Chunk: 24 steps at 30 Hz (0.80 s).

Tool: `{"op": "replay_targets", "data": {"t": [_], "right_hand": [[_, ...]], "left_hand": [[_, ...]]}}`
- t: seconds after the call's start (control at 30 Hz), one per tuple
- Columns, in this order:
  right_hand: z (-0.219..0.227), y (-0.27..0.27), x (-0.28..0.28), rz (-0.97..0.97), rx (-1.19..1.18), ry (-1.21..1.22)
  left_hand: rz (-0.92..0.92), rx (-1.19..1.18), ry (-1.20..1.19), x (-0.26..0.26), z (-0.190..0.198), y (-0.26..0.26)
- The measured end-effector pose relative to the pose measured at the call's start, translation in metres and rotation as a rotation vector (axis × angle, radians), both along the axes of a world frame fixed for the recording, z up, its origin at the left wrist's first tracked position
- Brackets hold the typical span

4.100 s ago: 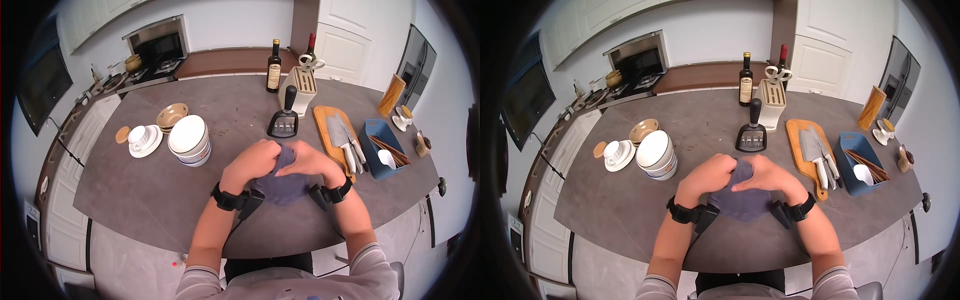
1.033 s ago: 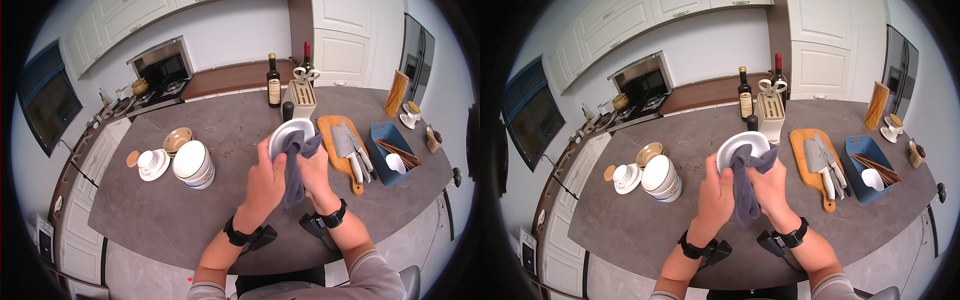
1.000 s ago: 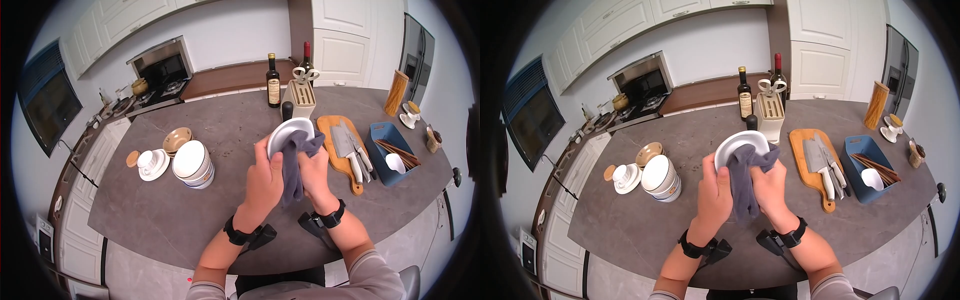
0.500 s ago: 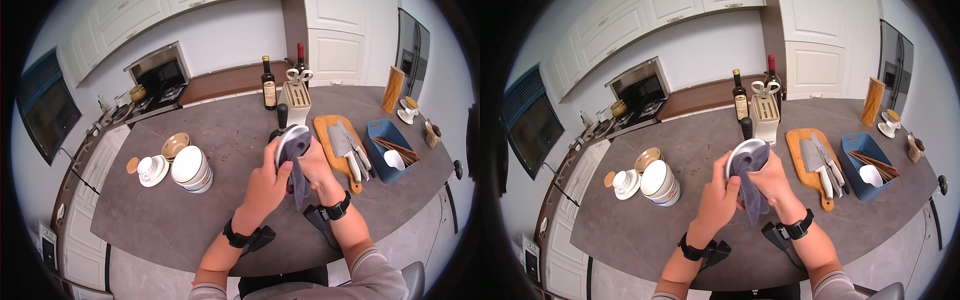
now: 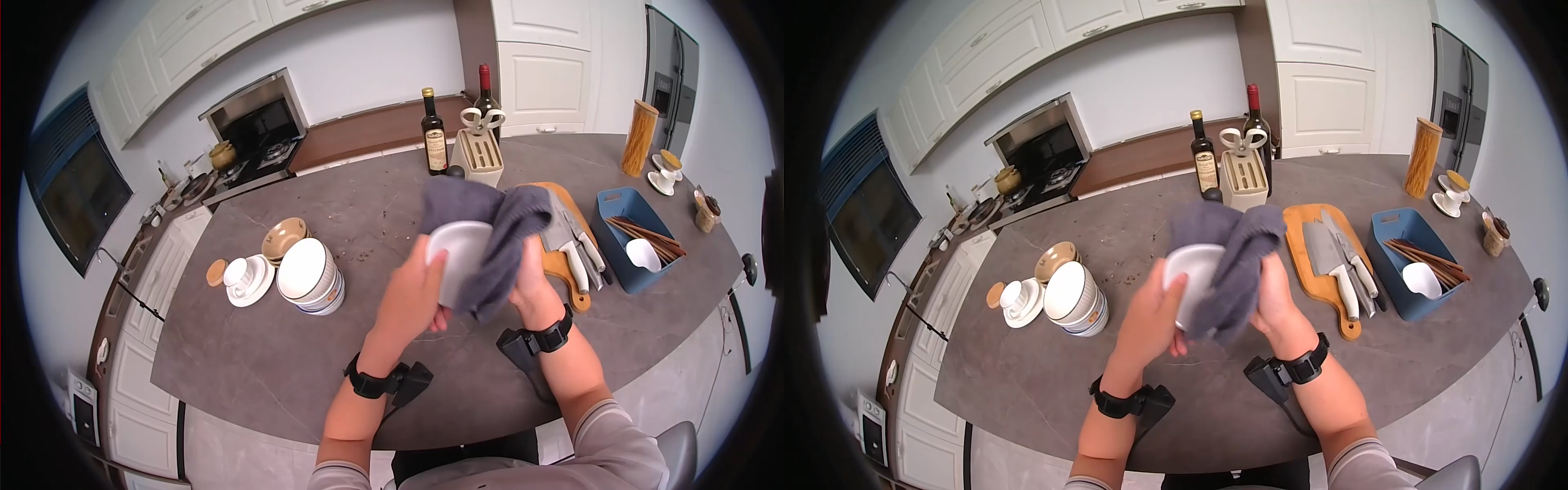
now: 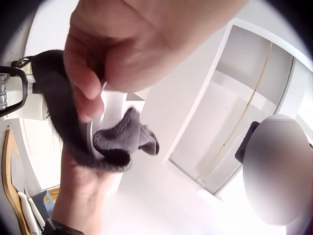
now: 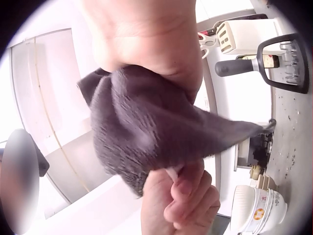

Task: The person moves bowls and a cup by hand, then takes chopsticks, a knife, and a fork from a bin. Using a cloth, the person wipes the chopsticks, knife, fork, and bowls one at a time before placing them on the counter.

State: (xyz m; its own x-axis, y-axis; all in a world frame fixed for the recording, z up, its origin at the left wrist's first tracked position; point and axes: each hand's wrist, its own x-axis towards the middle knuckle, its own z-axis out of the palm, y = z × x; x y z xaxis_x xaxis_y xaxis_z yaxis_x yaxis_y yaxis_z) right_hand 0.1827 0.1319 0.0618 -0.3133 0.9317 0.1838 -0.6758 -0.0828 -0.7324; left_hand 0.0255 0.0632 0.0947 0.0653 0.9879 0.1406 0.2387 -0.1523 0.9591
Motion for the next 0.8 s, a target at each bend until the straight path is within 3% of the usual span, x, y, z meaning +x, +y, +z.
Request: {"op": "replay_targets", "data": {"t": [0.03, 0.07, 0.13, 0.2, 0.23, 0.27, 0.33, 0.37, 0.4, 0.47, 0.53, 0.6, 0.67, 0.73, 0.77, 0.8], "right_hand": [[0.003, -0.002, -0.001, 0.105, 0.152, 0.071], [0.007, -0.005, -0.003, 0.210, 0.305, 0.141], [0.011, -0.014, -0.013, 0.136, 0.200, 0.208], [0.009, -0.015, -0.015, 0.087, 0.466, -0.224], [0.002, -0.013, -0.028, 0.074, 0.264, 0.188], [-0.017, -0.011, -0.027, -0.032, 0.381, 0.019], [-0.016, -0.018, -0.040, -0.562, 0.911, -0.315], [-0.018, -0.018, -0.044, -0.694, 1.013, -0.388], [-0.017, -0.018, -0.044, -0.696, 1.012, -0.384], [-0.011, -0.018, -0.039, -0.526, 0.848, -0.242], [-0.003, -0.016, -0.026, -0.445, 0.764, -0.176], [0.009, -0.012, -0.009, 0.259, 0.358, 0.108], [0.010, -0.018, -0.019, 0.197, 0.218, 0.086], [0.005, -0.018, -0.028, 0.063, 0.183, 0.019], [0.009, -0.024, -0.030, -0.057, 0.335, -0.048], [0.005, -0.024, -0.034, -0.057, 0.335, -0.043]], "left_hand": [[-0.111, -0.063, 0.033, 0.000, -0.003, 0.000], [-0.111, -0.063, 0.033, 0.001, -0.003, 0.001], [-0.132, -0.104, -0.069, 0.003, -0.005, 0.002], [-0.142, -0.112, -0.130, -0.001, -0.010, 0.011], [-0.136, -0.153, -0.231, -0.004, -0.011, 0.015], [-0.132, -0.196, -0.330, -0.005, -0.014, 0.019], [-0.038, -0.103, -0.393, 0.000, -0.036, 0.031], [0.020, 0.128, -0.372, 0.002, -0.056, 0.046], [0.078, 0.358, -0.348, 0.001, -0.075, 0.060], [0.038, 0.462, -0.266, -0.005, -0.082, 0.062], [-0.051, 0.108, -0.128, -0.006, -0.043, 0.030], [-0.053, 0.008, 0.015, 0.002, -0.016, 0.010], [-0.048, -0.095, 0.154, 0.005, -0.012, 0.008], [0.003, -0.131, -0.044, 0.006, -0.019, 0.017], [-0.119, -0.213, -0.148, -0.006, -0.025, 0.026], [-0.118, -0.213, -0.144, -0.008, -0.039, 0.037]]}}
